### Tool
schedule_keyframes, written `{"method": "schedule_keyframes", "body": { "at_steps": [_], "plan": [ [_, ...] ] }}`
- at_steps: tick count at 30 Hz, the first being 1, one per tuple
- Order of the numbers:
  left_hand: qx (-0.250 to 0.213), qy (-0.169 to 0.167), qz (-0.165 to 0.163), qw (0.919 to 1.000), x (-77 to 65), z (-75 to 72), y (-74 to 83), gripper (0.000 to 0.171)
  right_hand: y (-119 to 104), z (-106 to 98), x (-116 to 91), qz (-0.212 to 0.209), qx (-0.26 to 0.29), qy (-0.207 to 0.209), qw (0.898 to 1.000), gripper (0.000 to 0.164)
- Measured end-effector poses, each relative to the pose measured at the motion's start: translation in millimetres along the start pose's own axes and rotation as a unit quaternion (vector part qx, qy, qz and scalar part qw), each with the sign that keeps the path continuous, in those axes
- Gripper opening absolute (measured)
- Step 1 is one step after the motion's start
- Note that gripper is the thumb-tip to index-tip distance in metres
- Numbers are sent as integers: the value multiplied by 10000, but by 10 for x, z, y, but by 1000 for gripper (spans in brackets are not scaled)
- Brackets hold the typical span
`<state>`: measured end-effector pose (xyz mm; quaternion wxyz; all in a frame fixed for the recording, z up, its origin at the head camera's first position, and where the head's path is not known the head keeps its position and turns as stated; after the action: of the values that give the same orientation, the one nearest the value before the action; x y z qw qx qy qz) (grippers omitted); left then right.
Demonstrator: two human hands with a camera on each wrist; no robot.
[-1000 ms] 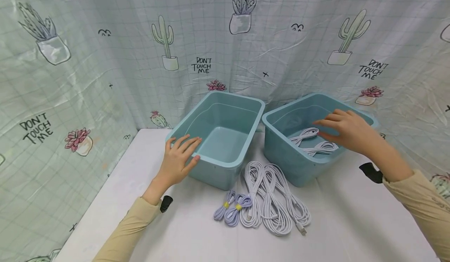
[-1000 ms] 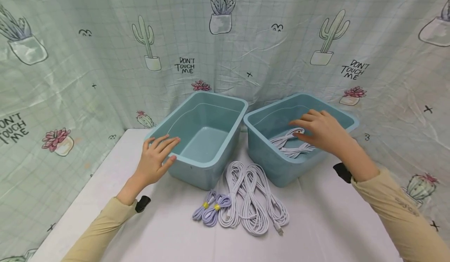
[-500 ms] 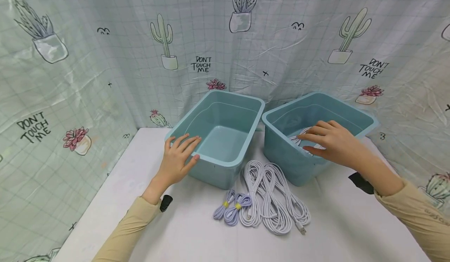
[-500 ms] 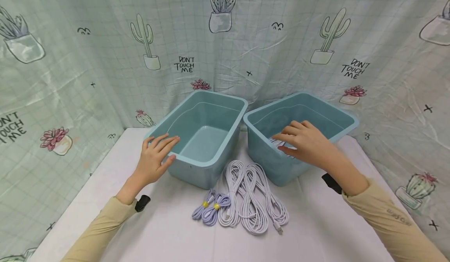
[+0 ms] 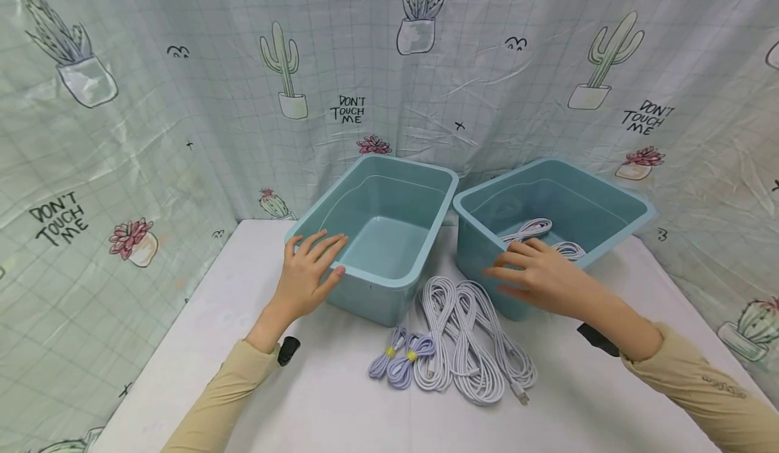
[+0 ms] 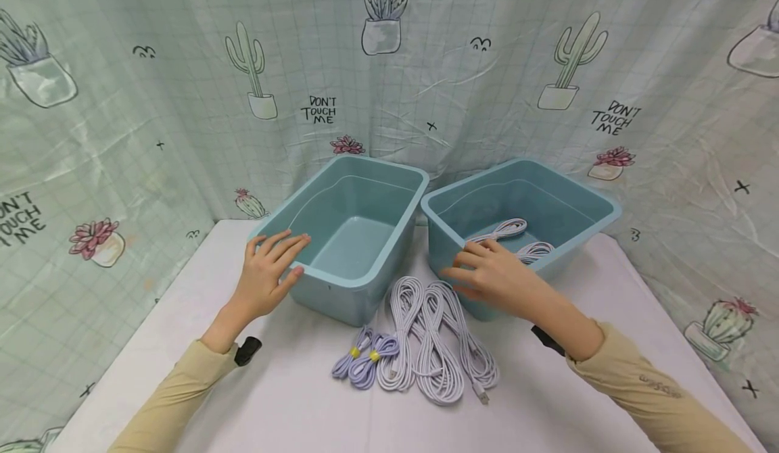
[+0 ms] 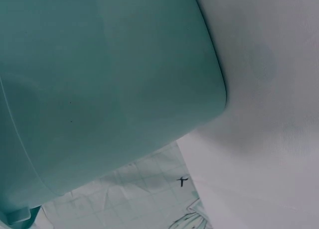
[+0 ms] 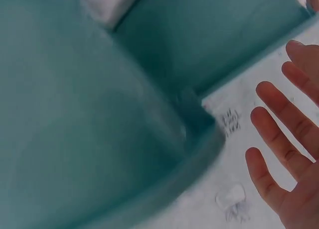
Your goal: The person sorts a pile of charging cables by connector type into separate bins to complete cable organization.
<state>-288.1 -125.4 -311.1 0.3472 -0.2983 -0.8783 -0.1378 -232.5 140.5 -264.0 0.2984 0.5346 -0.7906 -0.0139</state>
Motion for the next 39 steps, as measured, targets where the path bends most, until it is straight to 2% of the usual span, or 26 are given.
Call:
{"method": "schedule_keyframes", "body": {
  "at_steps": [2,9,15,25,30,39],
  "plan": [
    [-28,5,-13,10000,5,1,-1,62,-53,85,2,-53,-33,-105,9999,43],
    [-132,59,-46,9999,28,0,3,61,-233,380,17,-331,-20,-332,9989,38],
    [-143,136,-71,9998,29,14,0,62,-358,639,44,-435,-139,-698,9965,37],
    [-158,257,-172,9994,20,-2,-15,61,-549,1044,62,-756,-305,-1008,9916,38],
    [-145,325,-264,9990,7,-3,-28,62,-616,1209,56,-782,-254,-1116,9903,41],
    [-177,422,-346,9984,-12,-28,-45,59,-668,1427,81,-860,-118,-1551,9841,43]
  ]
}}
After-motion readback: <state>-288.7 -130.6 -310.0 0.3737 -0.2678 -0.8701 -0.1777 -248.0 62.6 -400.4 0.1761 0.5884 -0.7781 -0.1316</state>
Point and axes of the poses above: each hand's wrist, its own x-axis towards the middle knuckle, its own z-axis out of the palm, y = z × x, the point moved 10 cm from there along x, towards the middle knuckle
